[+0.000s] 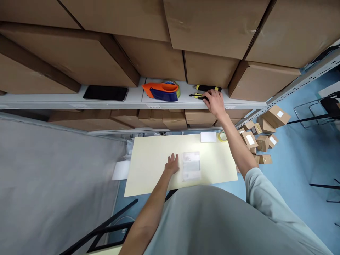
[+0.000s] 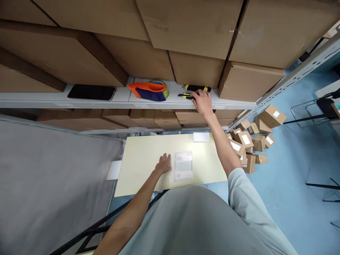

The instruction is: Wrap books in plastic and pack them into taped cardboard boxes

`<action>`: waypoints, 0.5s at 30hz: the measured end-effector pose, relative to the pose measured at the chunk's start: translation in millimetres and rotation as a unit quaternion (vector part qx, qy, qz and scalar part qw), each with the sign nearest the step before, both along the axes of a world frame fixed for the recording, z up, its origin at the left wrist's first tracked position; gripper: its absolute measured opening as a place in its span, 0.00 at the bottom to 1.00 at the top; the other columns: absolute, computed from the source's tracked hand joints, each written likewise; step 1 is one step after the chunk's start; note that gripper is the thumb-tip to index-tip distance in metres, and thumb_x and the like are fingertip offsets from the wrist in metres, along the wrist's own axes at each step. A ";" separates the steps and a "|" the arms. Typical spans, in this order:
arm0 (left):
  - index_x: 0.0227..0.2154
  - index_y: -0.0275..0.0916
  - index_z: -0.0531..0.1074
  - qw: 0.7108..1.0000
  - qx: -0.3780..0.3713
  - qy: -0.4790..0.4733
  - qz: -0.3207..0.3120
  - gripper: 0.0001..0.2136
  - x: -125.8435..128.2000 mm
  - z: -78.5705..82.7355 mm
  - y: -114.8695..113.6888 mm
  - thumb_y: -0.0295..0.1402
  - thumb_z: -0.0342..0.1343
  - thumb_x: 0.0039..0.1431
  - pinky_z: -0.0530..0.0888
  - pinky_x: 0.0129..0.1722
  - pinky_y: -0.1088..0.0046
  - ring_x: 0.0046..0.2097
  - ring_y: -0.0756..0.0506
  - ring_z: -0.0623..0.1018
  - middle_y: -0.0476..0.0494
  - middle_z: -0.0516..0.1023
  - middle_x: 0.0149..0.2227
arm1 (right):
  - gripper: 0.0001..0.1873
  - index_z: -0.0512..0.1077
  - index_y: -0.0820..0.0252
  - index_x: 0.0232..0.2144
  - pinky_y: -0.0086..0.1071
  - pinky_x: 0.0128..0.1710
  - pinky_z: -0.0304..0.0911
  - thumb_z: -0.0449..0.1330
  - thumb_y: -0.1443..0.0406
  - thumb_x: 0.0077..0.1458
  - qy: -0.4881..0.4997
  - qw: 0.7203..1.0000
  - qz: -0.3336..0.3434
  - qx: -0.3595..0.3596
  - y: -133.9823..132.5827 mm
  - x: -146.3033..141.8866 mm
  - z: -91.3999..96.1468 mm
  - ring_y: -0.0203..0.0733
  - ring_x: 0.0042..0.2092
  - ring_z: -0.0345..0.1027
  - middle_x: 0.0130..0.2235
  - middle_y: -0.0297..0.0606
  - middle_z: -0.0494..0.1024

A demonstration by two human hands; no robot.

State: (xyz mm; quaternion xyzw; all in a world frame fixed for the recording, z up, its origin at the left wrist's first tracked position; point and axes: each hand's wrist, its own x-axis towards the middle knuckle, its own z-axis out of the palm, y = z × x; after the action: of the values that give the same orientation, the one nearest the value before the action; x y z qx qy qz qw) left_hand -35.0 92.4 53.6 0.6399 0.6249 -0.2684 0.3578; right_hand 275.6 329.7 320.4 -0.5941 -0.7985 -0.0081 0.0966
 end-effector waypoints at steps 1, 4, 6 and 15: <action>0.81 0.44 0.40 1.000 0.001 0.000 0.000 0.50 -0.1 1.0 0.2 0.32 0.61 0.61 0.68 0.71 0.46 0.82 0.27 0.44 0.29 0.33 0.83 | 0.19 0.75 0.59 0.61 0.53 0.66 0.56 0.51 0.62 0.77 0.004 1.000 -0.001 0.000 3.5 -0.4 0.5 0.59 0.63 0.63 0.62 0.53 0.73; 0.81 0.44 0.42 1.000 0.003 -0.004 -0.003 0.50 -1.3 2.8 1.7 0.31 0.61 0.60 0.68 0.71 0.46 0.82 0.27 0.46 0.30 0.36 0.83 | 0.19 0.75 0.58 0.61 0.54 0.66 0.57 0.50 0.62 0.77 0.017 1.000 -0.013 0.007 6.6 -2.3 2.7 0.59 0.64 0.62 0.63 0.53 0.72; 0.81 0.43 0.43 1.000 0.007 -0.010 -0.005 0.49 -2.6 1.7 1.8 0.31 0.61 0.61 0.68 0.71 0.46 0.82 0.27 0.46 0.30 0.37 0.83 | 0.21 0.73 0.59 0.63 0.55 0.66 0.59 0.49 0.61 0.77 0.027 0.999 -0.028 0.023 -1.8 -4.8 -0.7 0.61 0.66 0.61 0.66 0.56 0.69; 0.81 0.35 0.43 0.982 0.116 -0.124 0.081 0.42 -14.6 -19.2 -45.8 0.34 0.56 0.69 0.67 0.74 0.51 0.82 0.29 0.45 0.27 0.35 0.83 | 0.19 0.76 0.62 0.57 0.49 0.61 0.68 0.56 0.57 0.74 0.239 0.954 -0.136 -0.124 -217.9 -36.2 -183.3 0.56 0.54 0.74 0.52 0.53 0.81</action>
State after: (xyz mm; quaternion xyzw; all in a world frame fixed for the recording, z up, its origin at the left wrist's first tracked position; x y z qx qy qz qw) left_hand -49.5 46.5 34.4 0.6528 0.6519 -0.0829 0.3767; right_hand 239.4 111.7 137.1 -0.6887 -0.6588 0.2201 0.2079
